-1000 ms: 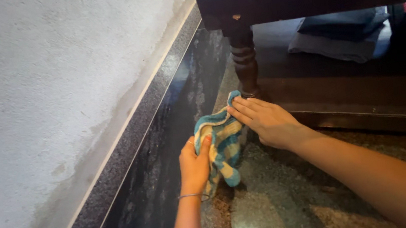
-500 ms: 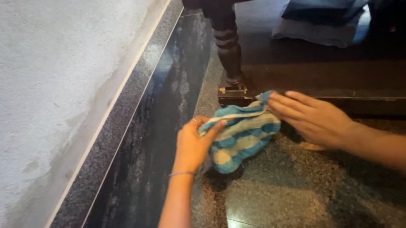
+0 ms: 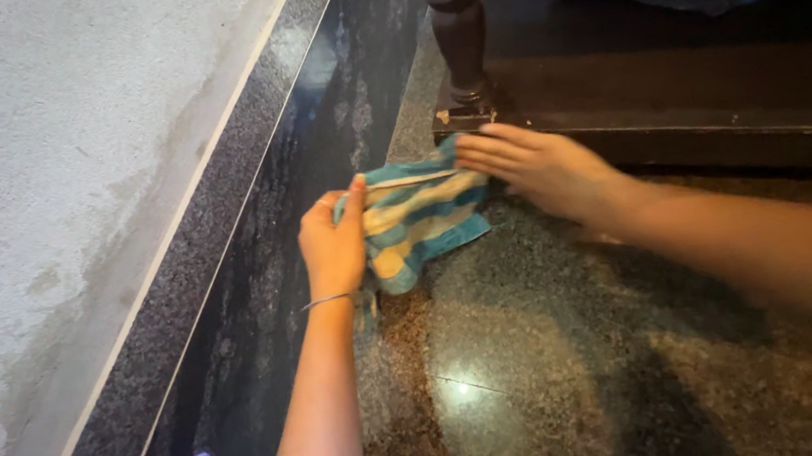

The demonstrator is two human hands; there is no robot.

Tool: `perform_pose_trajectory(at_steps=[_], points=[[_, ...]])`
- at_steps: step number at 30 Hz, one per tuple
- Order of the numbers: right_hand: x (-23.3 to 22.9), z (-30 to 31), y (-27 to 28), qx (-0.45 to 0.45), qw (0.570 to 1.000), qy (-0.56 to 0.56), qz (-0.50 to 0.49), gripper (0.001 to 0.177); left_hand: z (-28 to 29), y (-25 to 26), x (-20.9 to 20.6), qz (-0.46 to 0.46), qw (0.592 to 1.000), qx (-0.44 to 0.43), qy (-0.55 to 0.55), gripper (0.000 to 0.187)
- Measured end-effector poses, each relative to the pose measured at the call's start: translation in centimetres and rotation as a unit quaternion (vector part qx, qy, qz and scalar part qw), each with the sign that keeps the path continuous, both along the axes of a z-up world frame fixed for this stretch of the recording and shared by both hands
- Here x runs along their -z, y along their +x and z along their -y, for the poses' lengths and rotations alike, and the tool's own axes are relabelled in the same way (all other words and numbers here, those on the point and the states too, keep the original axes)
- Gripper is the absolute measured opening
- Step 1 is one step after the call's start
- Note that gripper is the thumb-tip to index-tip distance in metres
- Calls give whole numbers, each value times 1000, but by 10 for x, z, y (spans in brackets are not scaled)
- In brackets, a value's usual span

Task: The person wipes the legs and lower shelf of a dark wooden table using a blue and white striped cloth. They dip the cloth into a metal cup on the floor to wet it, then continue wiping the table surface and edges.

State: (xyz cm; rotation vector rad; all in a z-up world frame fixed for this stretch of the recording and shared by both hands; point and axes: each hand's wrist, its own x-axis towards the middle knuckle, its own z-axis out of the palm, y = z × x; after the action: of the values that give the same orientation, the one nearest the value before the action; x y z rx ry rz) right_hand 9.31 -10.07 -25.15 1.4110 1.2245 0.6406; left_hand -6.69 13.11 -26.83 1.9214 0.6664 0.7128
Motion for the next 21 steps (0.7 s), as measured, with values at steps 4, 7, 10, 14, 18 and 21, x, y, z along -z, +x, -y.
perform_pose_trajectory(at_steps=[4, 7, 10, 14, 18, 21], points=[[4, 67, -1, 151, 978, -9, -143, 76, 22, 4, -6, -126, 982, 133, 54, 40], [3, 108, -9, -90, 789, 378, -476, 68, 51, 14, -12, -80, 975, 165, 121, 42], [-8, 129, -16, -43, 819, 437, -370, 70, 66, 21, -18, -70, 983, 157, 67, 42], [-24, 90, -14, 31, 743, 544, -389, 63, 67, 20, -28, -76, 983, 158, 61, 37], [-27, 24, -10, 15, 715, 558, -421, 62, 66, 17, -35, -126, 970, 198, 61, 36], [-23, 8, -13, -4, 738, 547, -396, 62, 68, 19, -37, -186, 950, 233, 90, 37]])
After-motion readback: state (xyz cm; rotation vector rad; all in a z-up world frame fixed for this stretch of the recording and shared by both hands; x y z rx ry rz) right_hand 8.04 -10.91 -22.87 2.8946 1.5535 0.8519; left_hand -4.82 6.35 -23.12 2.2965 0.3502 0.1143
